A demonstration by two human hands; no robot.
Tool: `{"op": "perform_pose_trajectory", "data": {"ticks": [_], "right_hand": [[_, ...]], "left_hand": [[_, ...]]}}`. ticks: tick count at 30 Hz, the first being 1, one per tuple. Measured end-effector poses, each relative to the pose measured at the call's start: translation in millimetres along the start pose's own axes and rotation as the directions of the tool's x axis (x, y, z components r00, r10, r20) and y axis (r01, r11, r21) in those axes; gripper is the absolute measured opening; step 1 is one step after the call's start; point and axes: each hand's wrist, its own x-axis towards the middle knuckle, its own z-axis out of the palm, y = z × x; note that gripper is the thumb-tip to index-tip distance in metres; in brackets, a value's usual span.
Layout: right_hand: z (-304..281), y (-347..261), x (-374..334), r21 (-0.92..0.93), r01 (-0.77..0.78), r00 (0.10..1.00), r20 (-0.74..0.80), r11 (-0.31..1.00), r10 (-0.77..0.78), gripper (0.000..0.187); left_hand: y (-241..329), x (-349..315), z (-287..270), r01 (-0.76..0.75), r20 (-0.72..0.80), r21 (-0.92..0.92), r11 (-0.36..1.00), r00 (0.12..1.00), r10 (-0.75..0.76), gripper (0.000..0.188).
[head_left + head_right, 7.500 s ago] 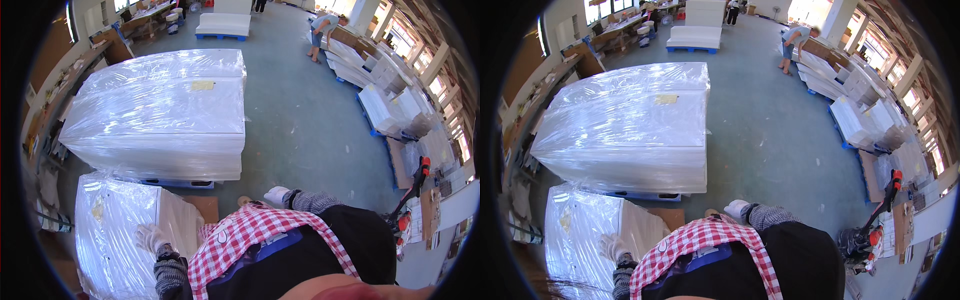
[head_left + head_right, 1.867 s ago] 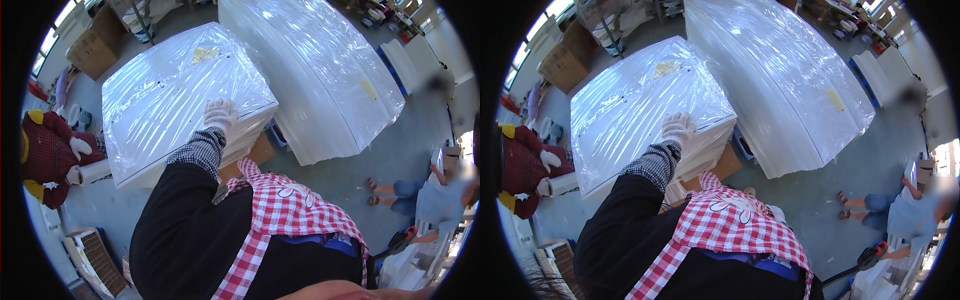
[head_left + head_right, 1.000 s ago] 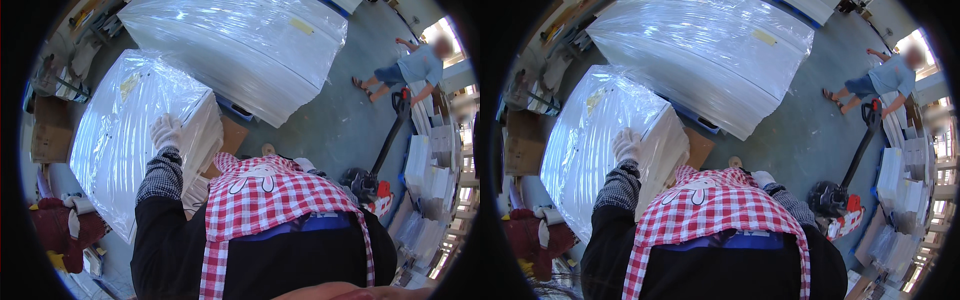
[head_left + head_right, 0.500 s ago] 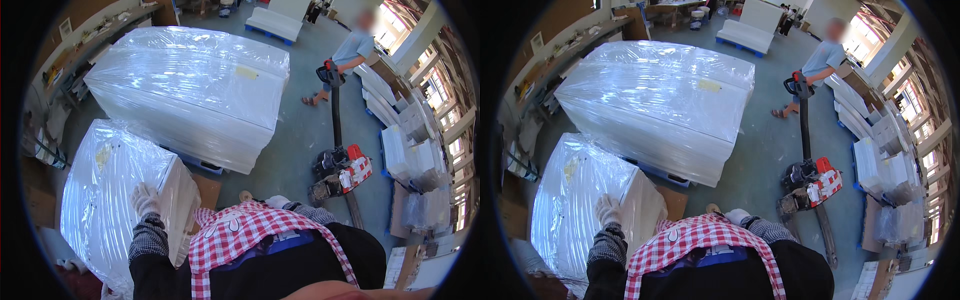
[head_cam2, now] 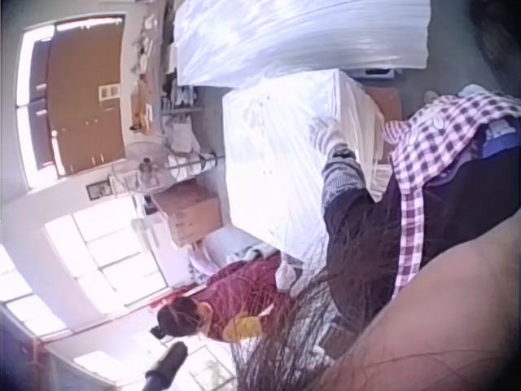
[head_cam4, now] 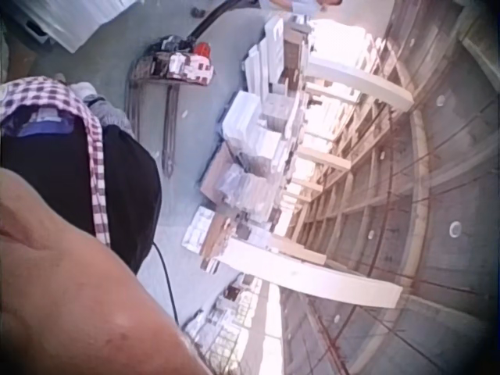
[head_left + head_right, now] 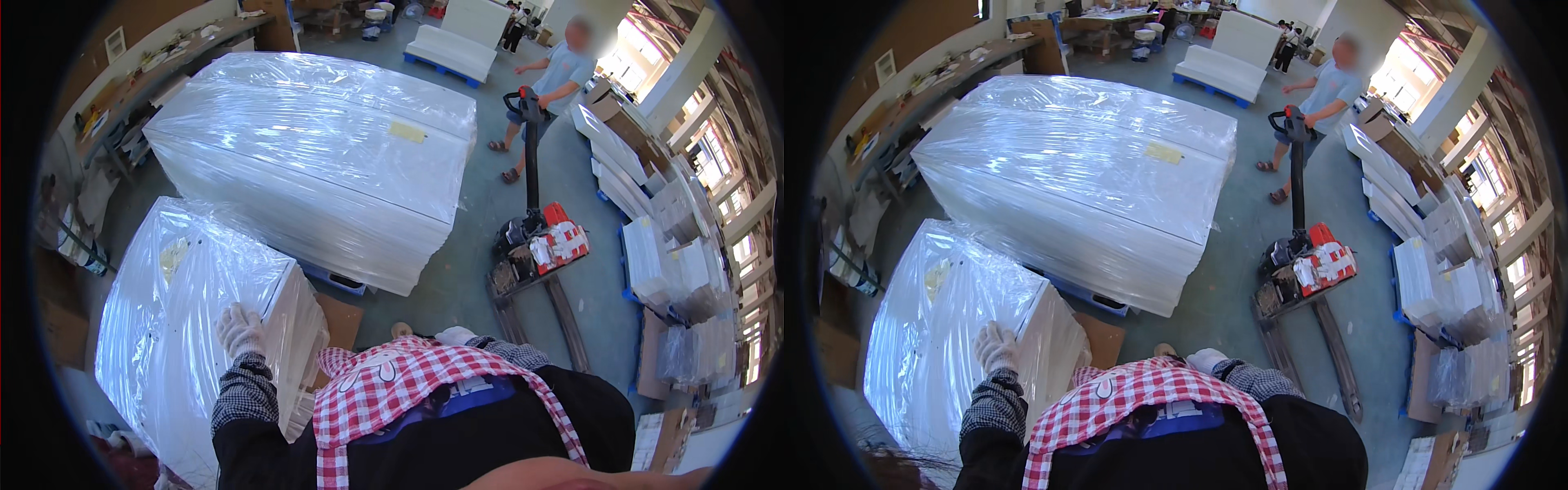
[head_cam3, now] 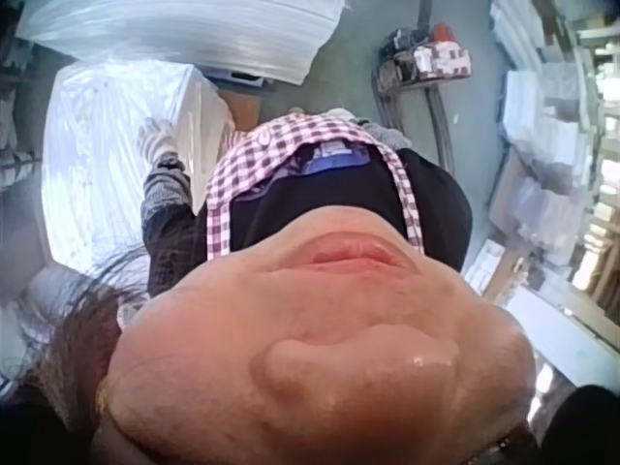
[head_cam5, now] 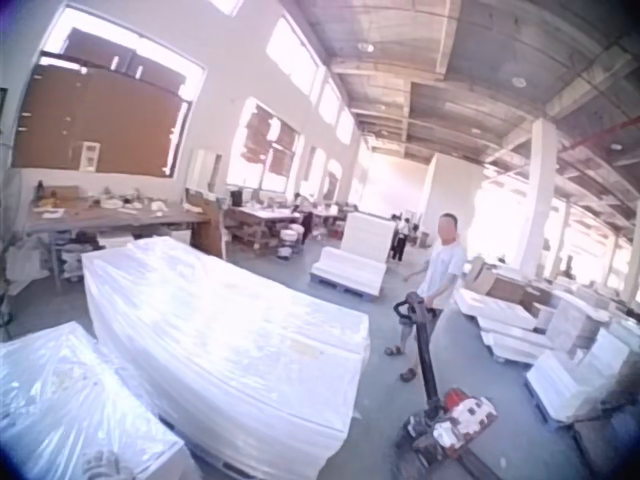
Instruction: Wrapping white furniture components with plastic stretch film.
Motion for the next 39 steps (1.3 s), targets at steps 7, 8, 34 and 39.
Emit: {"op": "perform_pose_trajectory", "data": {"ticks": [7, 8, 34, 39], "right_hand": [[-6.0, -4.0, -6.5, -0.091, 0.020, 1.000, -0.010, 0.996, -0.021, 0.034], [-2.9, -1.8, -4.0, -0.051, -0.004, 1.000, -0.016, 0.999, 0.003, 0.034], [82.8, -2.0, -36.7, -0.170, 0.031, 0.997, -0.061, 0.985, -0.042, 0.031], [85.4, -4.6, -32.9, -0.142, 0.014, 0.994, -0.102, 0.990, -0.028, 0.037]], "left_hand": [[0.5, -0.3, -6.2, -0.026, 0.021, 0.036, 0.999, 0.999, 0.025, 0.054], [-2.4, -0.5, -3.9, -0.025, 0.021, 0.034, 0.999, 0.999, 0.024, 0.054], [-45.6, -71.0, 44.2, -0.095, -0.030, 0.016, 0.995, 0.995, 0.096, 0.055], [-56.8, -83.1, 51.8, -0.083, -0.032, -0.018, 0.996, 0.996, 0.083, 0.053]]}}
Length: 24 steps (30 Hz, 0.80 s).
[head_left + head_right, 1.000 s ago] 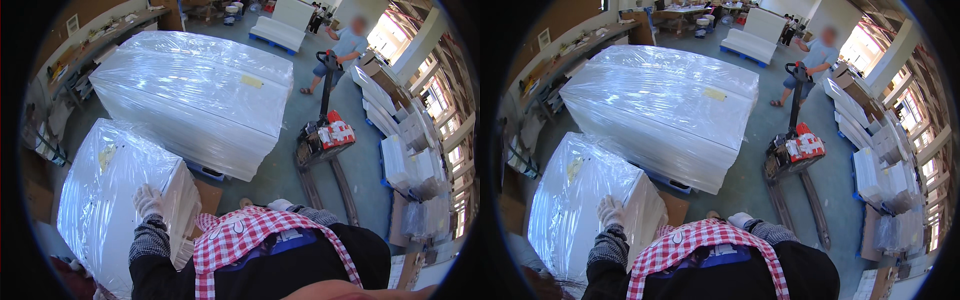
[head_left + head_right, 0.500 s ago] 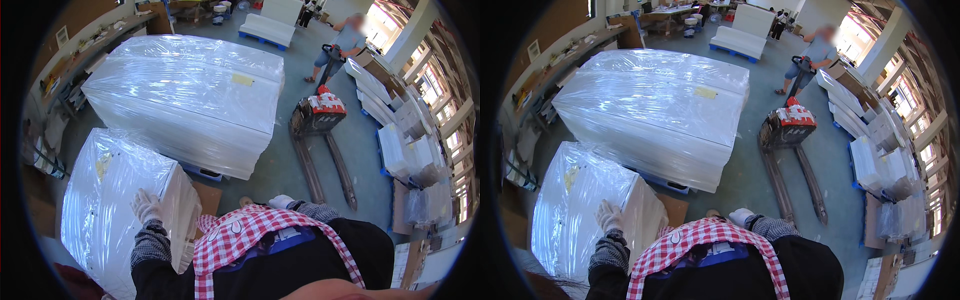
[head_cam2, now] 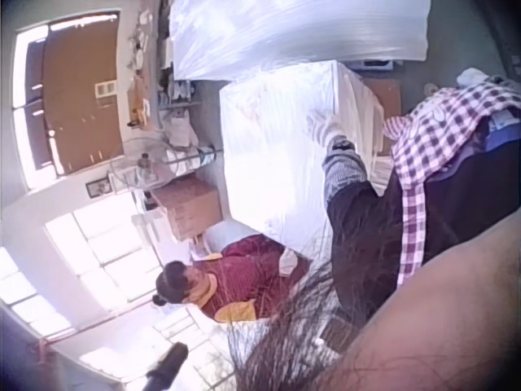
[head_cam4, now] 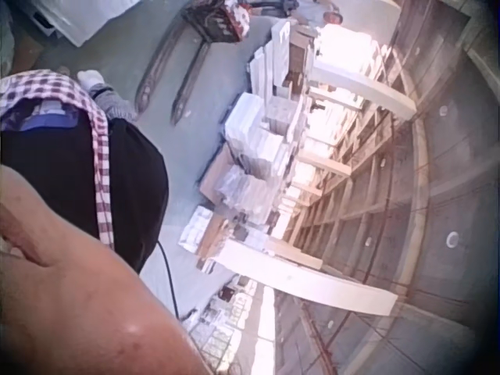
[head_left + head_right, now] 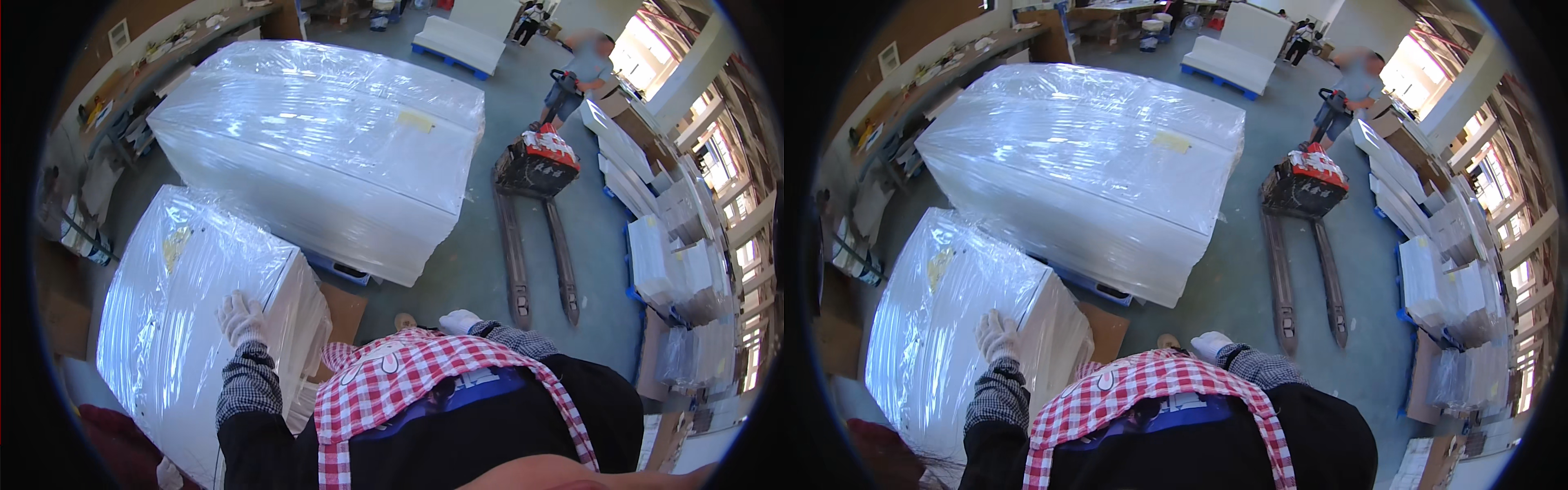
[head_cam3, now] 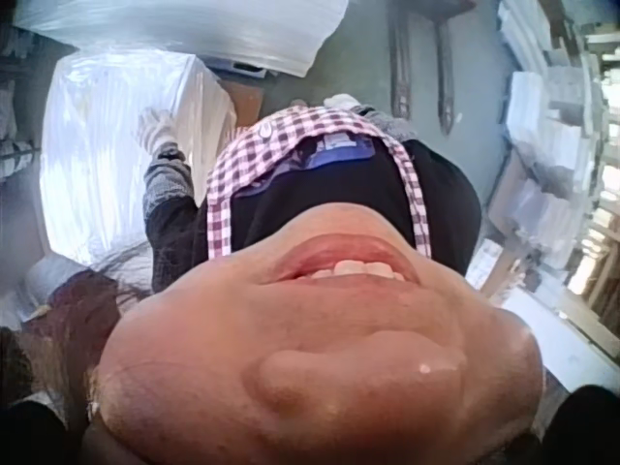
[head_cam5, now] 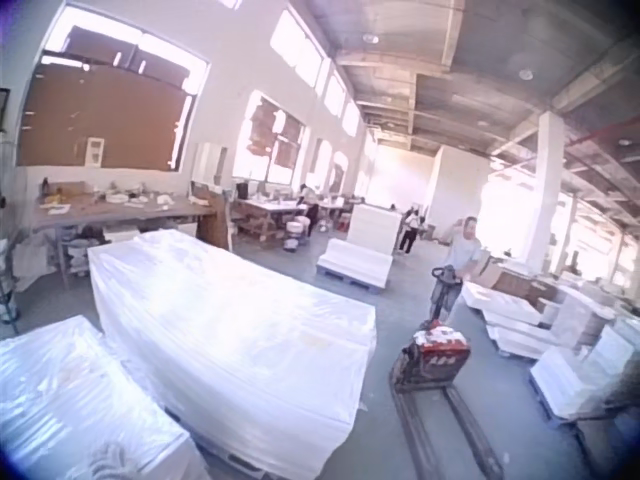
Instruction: Wrapping white furniture components with plastic stretch film.
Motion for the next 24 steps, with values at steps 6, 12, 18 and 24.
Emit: {"op": "perform_pose_trajectory", "data": {"ticks": [6, 12, 18, 24], "right_hand": [[10.7, 8.1, 2.1, 0.345, -0.219, 0.972, 0.000, 0.913, 0.234, 0.049], [36.0, 11.1, -8.9, 0.160, -0.088, 0.995, -0.029, 0.983, 0.094, 0.043], [52.9, 2.8, -9.1, 0.025, -0.029, 1.000, -0.001, 0.999, 0.029, 0.040], [68.4, 1.9, -0.5, 0.154, -0.125, 0.992, -0.010, 0.980, 0.128, 0.038]], "left_hand": [[-14.6, -8.7, 12.2, 0.004, -0.020, 0.009, 1.000, 1.000, -0.004, 0.055], [-12.5, -16.8, 1.3, -0.004, 0.013, 0.005, 1.000, 1.000, 0.004, 0.054], [-17.1, -19.1, 7.3, -0.017, -0.017, 0.040, 0.999, 1.000, 0.018, 0.053], [-19.7, -18.2, 9.2, -0.050, -0.034, 0.027, 0.998, 0.998, 0.051, 0.051]]}}
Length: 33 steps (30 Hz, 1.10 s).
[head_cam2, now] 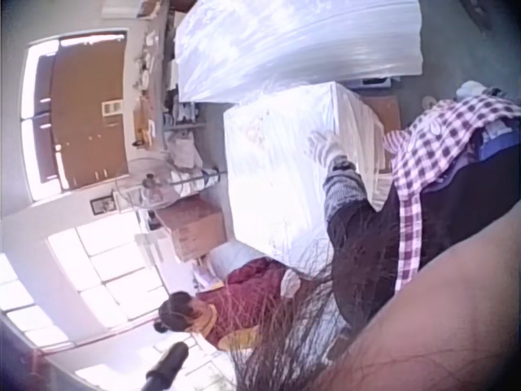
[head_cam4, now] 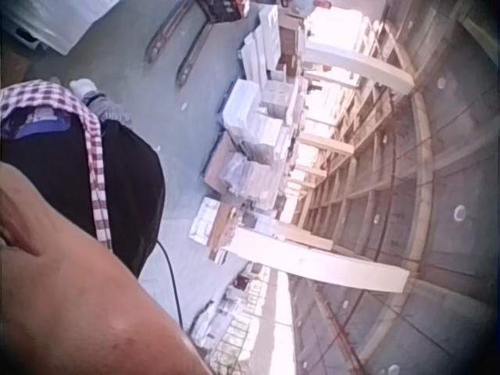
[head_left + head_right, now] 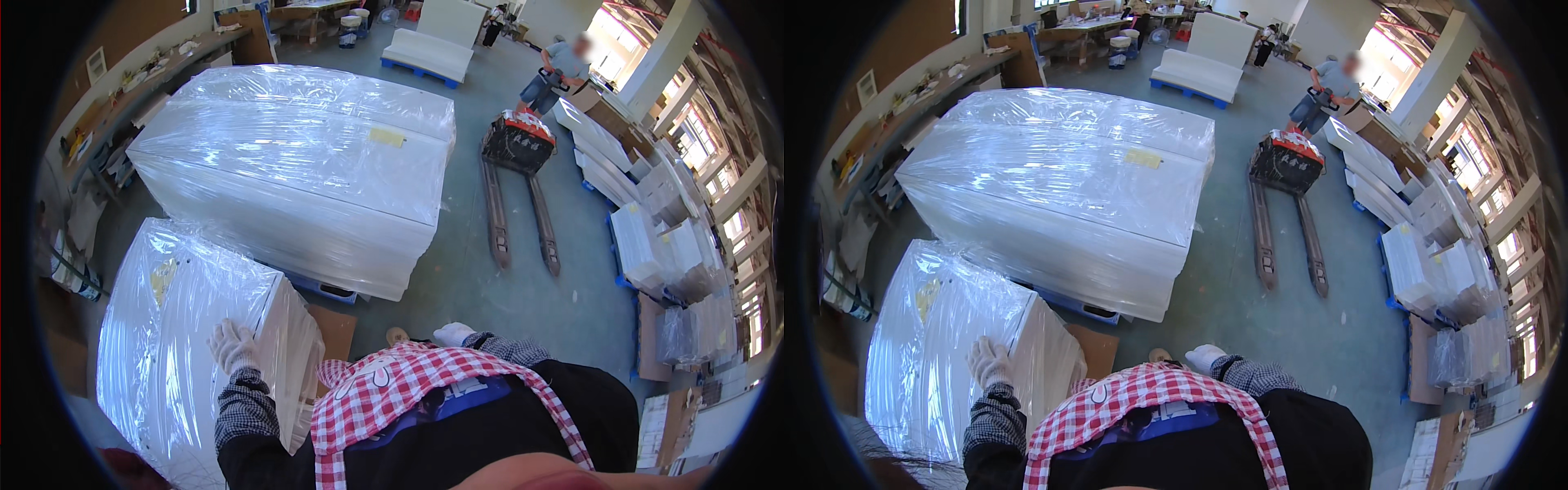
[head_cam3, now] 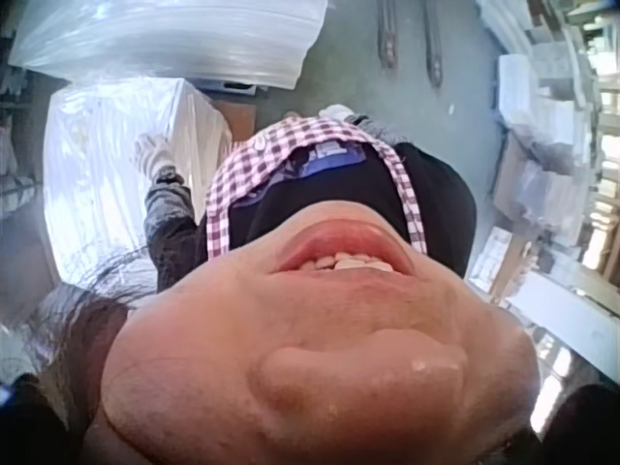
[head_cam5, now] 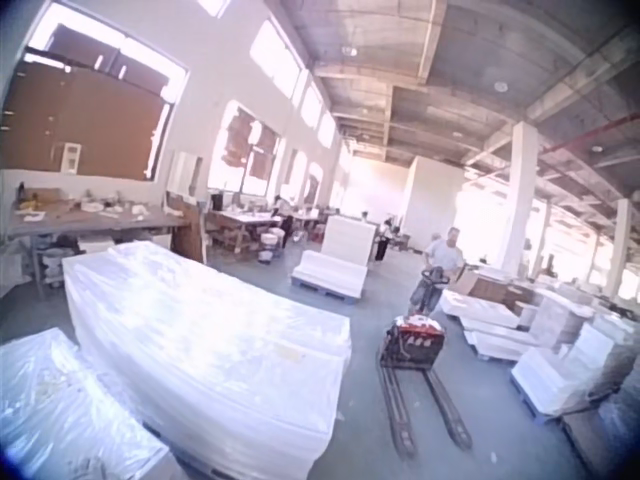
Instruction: Wrapping white furniture components with plastic stretch film.
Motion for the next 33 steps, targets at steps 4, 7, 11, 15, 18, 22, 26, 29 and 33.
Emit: {"op": "perform_pose_trajectory", "data": {"ticks": [4, 7, 11, 15, 18, 22, 26, 29, 33], "right_hand": [[-0.7, -4.4, -8.7, -0.078, 0.073, 0.997, 0.009, 0.994, -0.073, 0.045], [2.8, -8.3, -13.7, -0.070, 0.069, 0.997, 0.031, 0.995, -0.067, 0.045], [15.6, -6.7, -9.8, 0.039, -0.069, 0.996, 0.056, 0.997, 0.067, 0.040], [-5.1, -19.2, -27.2, -0.126, 0.053, 0.990, 0.140, 0.991, -0.035, 0.047], [-11.0, -20.9, -31.4, -0.107, 0.026, 0.989, 0.146, 0.994, -0.010, 0.050], [-17.6, -32.6, -36.8, 0.159, -0.174, 0.983, 0.091, 0.972, 0.161, 0.045], [-33.8, -50.6, -48.8, 0.203, -0.154, 0.986, 0.092, 0.967, 0.138, 0.042], [-7.1, -33.1, -27.1, -0.176, 0.168, 0.984, 0.084, 0.970, -0.155, 0.037], [22.1, -5.2, 7.0, -0.200, 0.218, 0.975, 0.093, 0.955, -0.203, 0.032]], "left_hand": [[-7.7, -3.7, 2.7, -0.020, -0.022, -0.015, 1.000, 1.000, 0.020, 0.048], [-9.0, -8.0, -1.4, 0.008, 0.018, -0.044, 0.999, 1.000, -0.007, 0.047], [-15.8, -11.0, 7.5, 0.022, -0.035, -0.020, 1.000, 0.999, -0.023, 0.049], [-21.7, -10.2, 14.7, 0.050, 0.002, -0.023, 0.998, 0.999, -0.050, 0.050], [-17.2, -8.6, 10.1, 0.061, 0.027, -0.024, 0.998, 0.998, -0.060, 0.051], [-20.7, -6.0, 20.0, 0.041, -0.015, -0.020, 0.999, 0.999, -0.041, 0.051], [-28.1, -10.4, 19.8, 0.020, -0.068, -0.030, 0.999, 0.997, -0.022, 0.048], [-36.9, -11.4, 24.3, 0.017, -0.068, -0.036, 0.999, 0.998, -0.019, 0.045], [-22.1, -13.3, -2.2, 0.113, 0.085, -0.113, 0.987, 0.991, -0.104, 0.036]]}}
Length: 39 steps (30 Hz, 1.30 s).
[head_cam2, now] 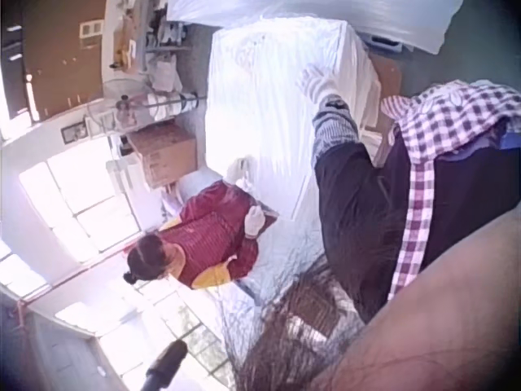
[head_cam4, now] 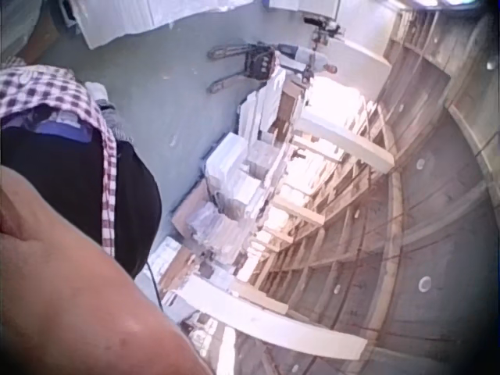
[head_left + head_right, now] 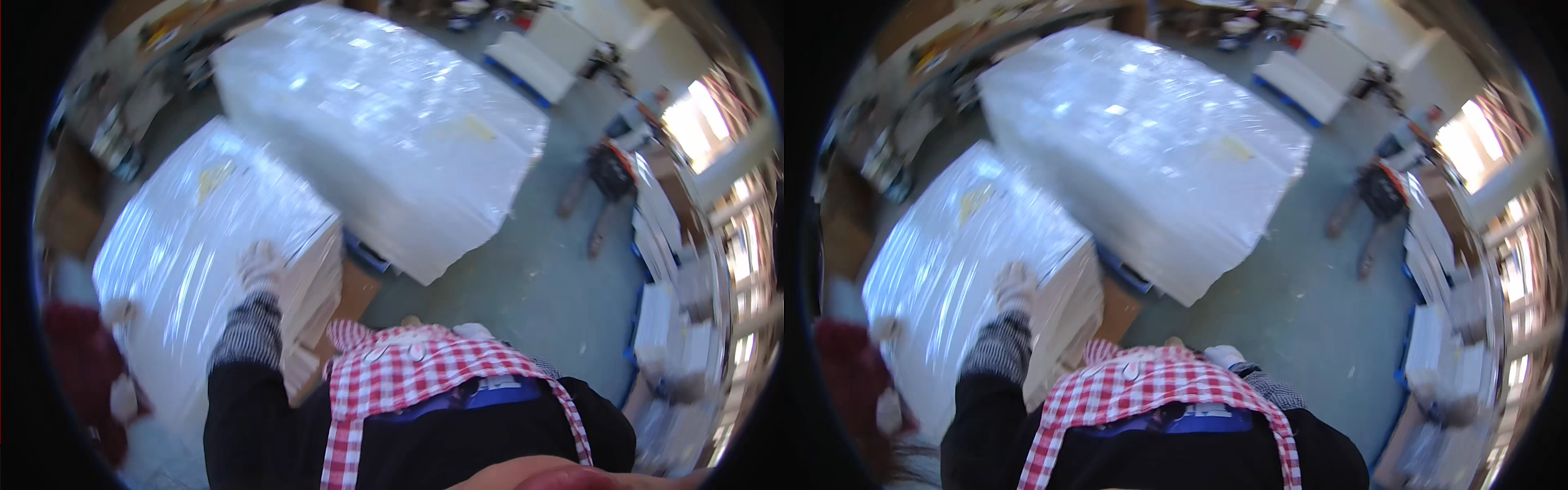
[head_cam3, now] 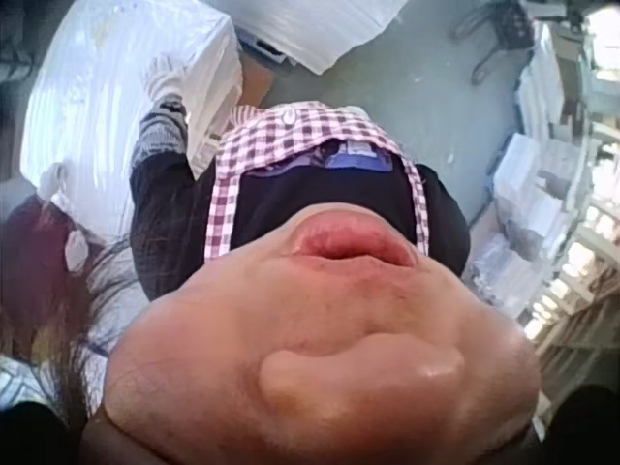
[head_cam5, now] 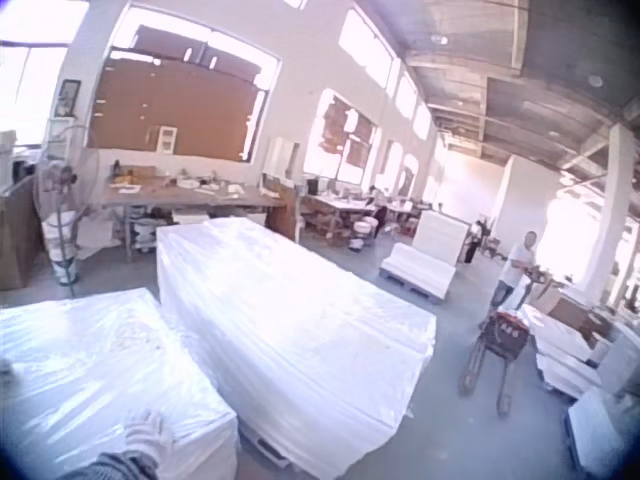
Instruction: Wrapping white furniture components with plastic stretch film.
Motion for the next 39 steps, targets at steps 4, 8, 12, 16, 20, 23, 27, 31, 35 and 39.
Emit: {"op": "perform_pose_trajectory", "data": {"ticks": [4, 8, 12, 16, 20, 23, 27, 31, 35, 39], "right_hand": [[16.2, 30.6, 31.0, -0.001, 0.045, 0.999, -0.013, 0.999, -0.045, 0.030], [-40.3, 26.7, 38.6, -0.038, 0.062, 0.998, -0.014, 0.997, -0.063, 0.027], [-60.7, 29.1, 60.0, -0.182, 0.190, 0.974, -0.092, 0.965, -0.209, 0.026], [-65.1, 25.7, 87.1, 0.523, 0.186, 0.974, -0.208, 0.832, -0.087, 0.036], [-105.4, -64.4, 37.4, 0.957, 0.037, 0.988, 0.007, 0.286, -0.151, 0.047], [-124.6, -136.9, 2.0, 0.977, 0.034, 0.896, 0.063, 0.210, -0.439, 0.053], [-111.1, -218.2, -50.1, 0.919, 0.014, 0.668, 0.285, 0.395, -0.688, 0.055], [-81.7, -229.5, -46.3, 0.923, -0.024, 0.515, 0.340, 0.383, -0.787, 0.057], [-116.6, -223.5, -10.3, 0.989, -0.098, 0.736, 0.145, 0.108, -0.661, 0.048], [-179.0, -219.7, 35.3, 0.988, 0.113, 0.921, -0.143, -0.104, -0.361, 0.048]], "left_hand": [[-10.4, -19.8, -2.7, -0.064, -0.076, -0.030, 0.997, 0.995, 0.062, 0.040], [-40.7, -94.4, 28.3, 0.068, -0.106, 0.045, 0.997, 0.992, -0.063, 0.044], [-35.3, -189.3, 36.9, 0.248, -0.120, -0.126, 0.961, 0.957, -0.263, 0.046], [-16.2, -298.1, 71.1, 0.518, 0.016, -0.663, 0.540, 0.732, -0.681, 0.042], [9.6, -369.4, 75.7, 0.294, -0.087, -0.701, 0.650, 0.869, -0.487, 0.038], [75.0, -369.2, 27.5, 0.065, 0.203, -0.958, -0.278, 0.838, -0.506, 0.040], [120.2, -396.6, -7.8, 0.110, 0.197, -0.967, -0.230, 0.895, -0.400, 0.041], [93.2, -439.4, 3.3, 0.082, -0.075, -0.775, 0.626, 0.972, -0.221, 0.039], [0.9, -535.6, 76.5, 0.404, -0.166, -0.284, 0.870, 0.873, -0.459, 0.036], [-68.0, -688.7, 156.5, 0.807, 0.194, 0.036, 0.589, 0.573, -0.796, 0.032]]}}
